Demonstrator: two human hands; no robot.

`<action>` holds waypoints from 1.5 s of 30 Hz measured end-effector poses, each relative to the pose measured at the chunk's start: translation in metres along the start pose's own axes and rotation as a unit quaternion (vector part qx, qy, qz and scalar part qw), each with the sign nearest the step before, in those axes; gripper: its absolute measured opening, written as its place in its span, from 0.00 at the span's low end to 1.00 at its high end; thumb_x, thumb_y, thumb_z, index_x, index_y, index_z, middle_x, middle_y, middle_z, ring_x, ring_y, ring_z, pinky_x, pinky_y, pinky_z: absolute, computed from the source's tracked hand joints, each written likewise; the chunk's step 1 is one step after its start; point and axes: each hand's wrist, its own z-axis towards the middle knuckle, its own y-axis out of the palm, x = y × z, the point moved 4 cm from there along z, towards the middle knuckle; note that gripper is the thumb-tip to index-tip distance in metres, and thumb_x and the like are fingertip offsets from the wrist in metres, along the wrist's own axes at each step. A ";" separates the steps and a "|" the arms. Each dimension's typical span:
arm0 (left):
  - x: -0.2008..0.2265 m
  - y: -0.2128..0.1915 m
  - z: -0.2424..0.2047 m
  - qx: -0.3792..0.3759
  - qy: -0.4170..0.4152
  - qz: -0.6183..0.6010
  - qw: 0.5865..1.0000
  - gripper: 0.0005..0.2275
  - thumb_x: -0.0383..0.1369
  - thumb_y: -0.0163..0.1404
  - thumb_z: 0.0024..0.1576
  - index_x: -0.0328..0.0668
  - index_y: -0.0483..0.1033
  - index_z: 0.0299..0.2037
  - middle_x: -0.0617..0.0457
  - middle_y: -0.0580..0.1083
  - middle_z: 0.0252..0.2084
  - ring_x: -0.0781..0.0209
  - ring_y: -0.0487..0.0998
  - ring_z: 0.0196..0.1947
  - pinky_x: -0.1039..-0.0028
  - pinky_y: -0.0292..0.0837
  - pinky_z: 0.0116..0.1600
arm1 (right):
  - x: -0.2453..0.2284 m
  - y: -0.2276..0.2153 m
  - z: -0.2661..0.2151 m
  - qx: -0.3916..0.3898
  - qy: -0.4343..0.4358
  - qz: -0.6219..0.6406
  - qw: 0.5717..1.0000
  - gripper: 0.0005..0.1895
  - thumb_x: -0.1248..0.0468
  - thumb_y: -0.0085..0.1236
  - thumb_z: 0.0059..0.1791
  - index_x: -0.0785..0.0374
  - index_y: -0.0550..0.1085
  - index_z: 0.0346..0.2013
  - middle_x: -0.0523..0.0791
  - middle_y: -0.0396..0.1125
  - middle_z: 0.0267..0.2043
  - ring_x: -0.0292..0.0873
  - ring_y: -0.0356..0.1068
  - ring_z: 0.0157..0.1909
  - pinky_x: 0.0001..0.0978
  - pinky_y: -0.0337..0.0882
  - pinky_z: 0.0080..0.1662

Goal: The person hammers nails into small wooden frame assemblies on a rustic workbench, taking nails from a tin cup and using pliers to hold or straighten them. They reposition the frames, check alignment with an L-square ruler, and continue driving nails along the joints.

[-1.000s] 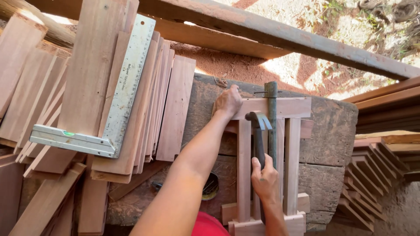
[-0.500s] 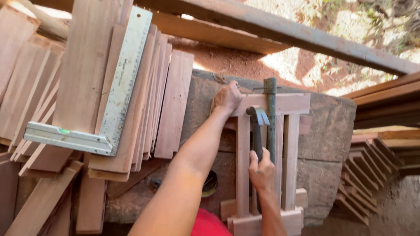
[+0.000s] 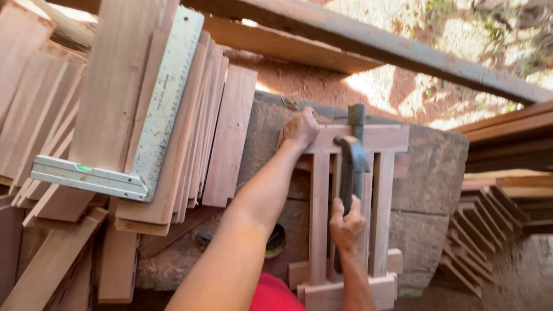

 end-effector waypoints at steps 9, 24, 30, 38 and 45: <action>-0.006 0.013 0.007 -0.002 -0.005 0.009 1.000 0.18 0.34 0.34 0.61 0.37 0.73 0.54 0.35 0.80 0.41 0.40 0.82 0.42 0.55 0.76 0.49 | 0.028 0.033 -0.007 -0.022 0.034 0.002 0.999 0.16 0.58 0.52 0.55 0.68 0.69 0.49 0.57 0.73 0.27 0.58 0.76 0.28 0.44 0.73 0.28; -0.003 0.003 0.004 0.010 -0.017 0.015 1.000 0.17 0.34 0.37 0.59 0.41 0.75 0.52 0.32 0.78 0.47 0.34 0.79 0.50 0.52 0.72 0.56 | 0.040 0.046 -0.017 -0.026 0.048 0.022 0.998 0.13 0.58 0.52 0.54 0.67 0.69 0.45 0.58 0.72 0.28 0.60 0.76 0.30 0.47 0.74 0.28; 0.002 -0.001 -0.003 0.005 -0.016 0.028 0.999 0.16 0.35 0.37 0.59 0.44 0.75 0.52 0.33 0.78 0.47 0.34 0.78 0.51 0.51 0.71 0.57 | 0.021 0.025 -0.021 -0.015 0.067 0.031 0.997 0.14 0.57 0.55 0.54 0.64 0.73 0.48 0.58 0.72 0.30 0.61 0.75 0.33 0.49 0.73 0.34; 0.021 -0.029 -0.053 0.208 0.109 0.085 0.968 0.15 0.42 0.42 0.63 0.42 0.74 0.50 0.41 0.78 0.41 0.41 0.78 0.43 0.51 0.69 0.47 | 0.072 0.005 -0.181 0.117 0.023 0.021 0.993 0.21 0.61 0.63 0.47 0.61 0.76 0.54 0.54 0.74 0.43 0.56 0.76 0.45 0.45 0.74 0.45; -0.032 -0.086 -0.254 0.184 0.347 0.018 0.919 0.04 0.29 0.55 0.58 0.44 0.78 0.41 0.49 0.77 0.35 0.49 0.77 0.39 0.59 0.70 0.46 | 0.148 0.024 -0.259 0.114 0.115 -0.086 0.983 0.27 0.58 0.70 0.41 0.55 0.78 0.55 0.51 0.71 0.41 0.55 0.73 0.42 0.47 0.74 0.45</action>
